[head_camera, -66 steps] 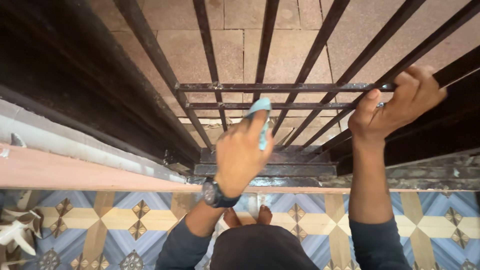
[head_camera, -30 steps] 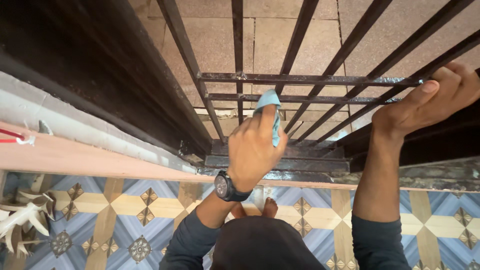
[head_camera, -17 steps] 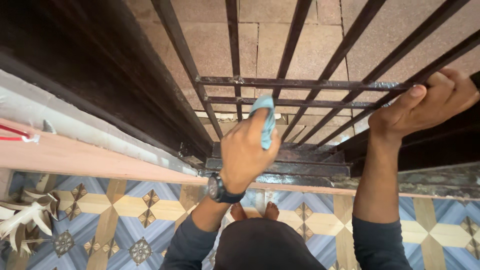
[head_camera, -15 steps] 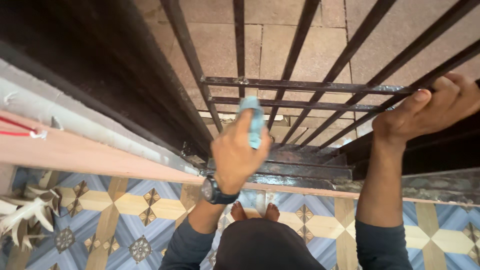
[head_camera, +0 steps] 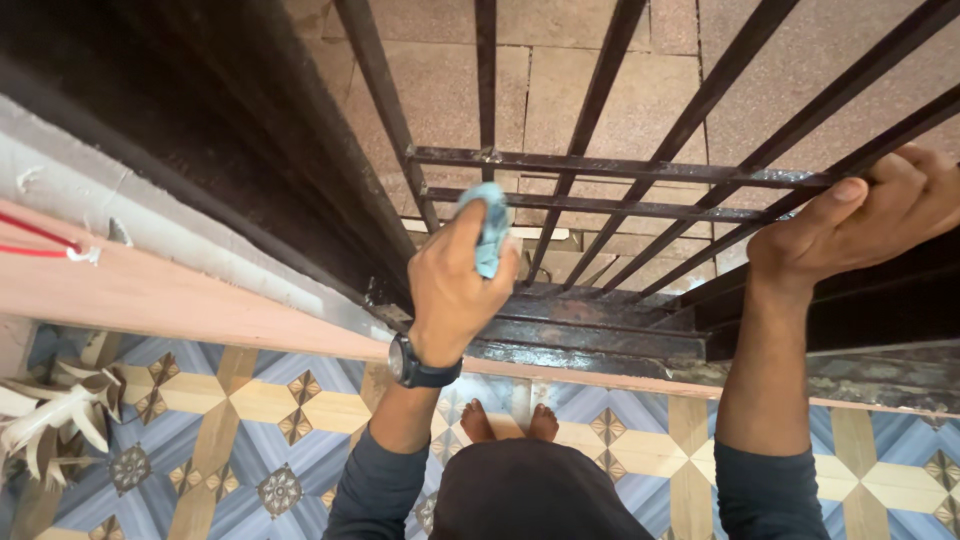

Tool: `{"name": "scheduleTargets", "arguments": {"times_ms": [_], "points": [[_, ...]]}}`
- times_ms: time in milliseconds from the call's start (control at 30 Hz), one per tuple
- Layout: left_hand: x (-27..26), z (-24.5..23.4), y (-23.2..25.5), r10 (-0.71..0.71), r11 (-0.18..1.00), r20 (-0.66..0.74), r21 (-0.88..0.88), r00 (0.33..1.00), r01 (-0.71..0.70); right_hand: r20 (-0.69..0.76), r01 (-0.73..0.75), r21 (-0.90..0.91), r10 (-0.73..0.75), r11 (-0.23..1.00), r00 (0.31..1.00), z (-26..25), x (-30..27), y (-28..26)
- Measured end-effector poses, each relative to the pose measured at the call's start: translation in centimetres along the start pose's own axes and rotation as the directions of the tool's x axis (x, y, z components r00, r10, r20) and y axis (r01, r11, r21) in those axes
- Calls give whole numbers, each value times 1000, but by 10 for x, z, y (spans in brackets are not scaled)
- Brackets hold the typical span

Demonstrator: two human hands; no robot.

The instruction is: The person wipes the metal bars and the bottom frame of a security gate with a blue cloth.

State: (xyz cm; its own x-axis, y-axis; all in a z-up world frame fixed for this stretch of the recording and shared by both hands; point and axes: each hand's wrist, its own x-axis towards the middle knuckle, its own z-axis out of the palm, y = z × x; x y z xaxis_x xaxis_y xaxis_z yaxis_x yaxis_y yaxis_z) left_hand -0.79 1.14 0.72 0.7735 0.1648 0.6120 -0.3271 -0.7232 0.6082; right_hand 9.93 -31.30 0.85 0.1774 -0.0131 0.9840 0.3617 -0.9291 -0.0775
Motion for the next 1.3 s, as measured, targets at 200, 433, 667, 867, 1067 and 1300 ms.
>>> {"name": "scheduleTargets", "arguments": {"times_ms": [200,433,667,867,1067,1300], "points": [[-5,-3,-8,-119,984,-89,125,989,130,55,-26,110,20,994,998,-10,5,-10],[-10,5,-7,-120,981,-52,150,991,126,39,33,165,-40,986,998,-6,7,-4],[-35,28,12,-202,973,-166,-143,965,179,32,53,9,-53,999,998,-4,-1,9],[-36,41,-1,-397,326,36,-929,917,177,-22,31,11,-31,999,999,3,-4,12],[-38,61,41,-483,-78,220,-975,847,209,-18,36,22,-35,999,999,3,-1,9],[-48,66,49,-333,114,264,-942,905,317,16,39,17,-39,999,999,-3,1,5]]}}
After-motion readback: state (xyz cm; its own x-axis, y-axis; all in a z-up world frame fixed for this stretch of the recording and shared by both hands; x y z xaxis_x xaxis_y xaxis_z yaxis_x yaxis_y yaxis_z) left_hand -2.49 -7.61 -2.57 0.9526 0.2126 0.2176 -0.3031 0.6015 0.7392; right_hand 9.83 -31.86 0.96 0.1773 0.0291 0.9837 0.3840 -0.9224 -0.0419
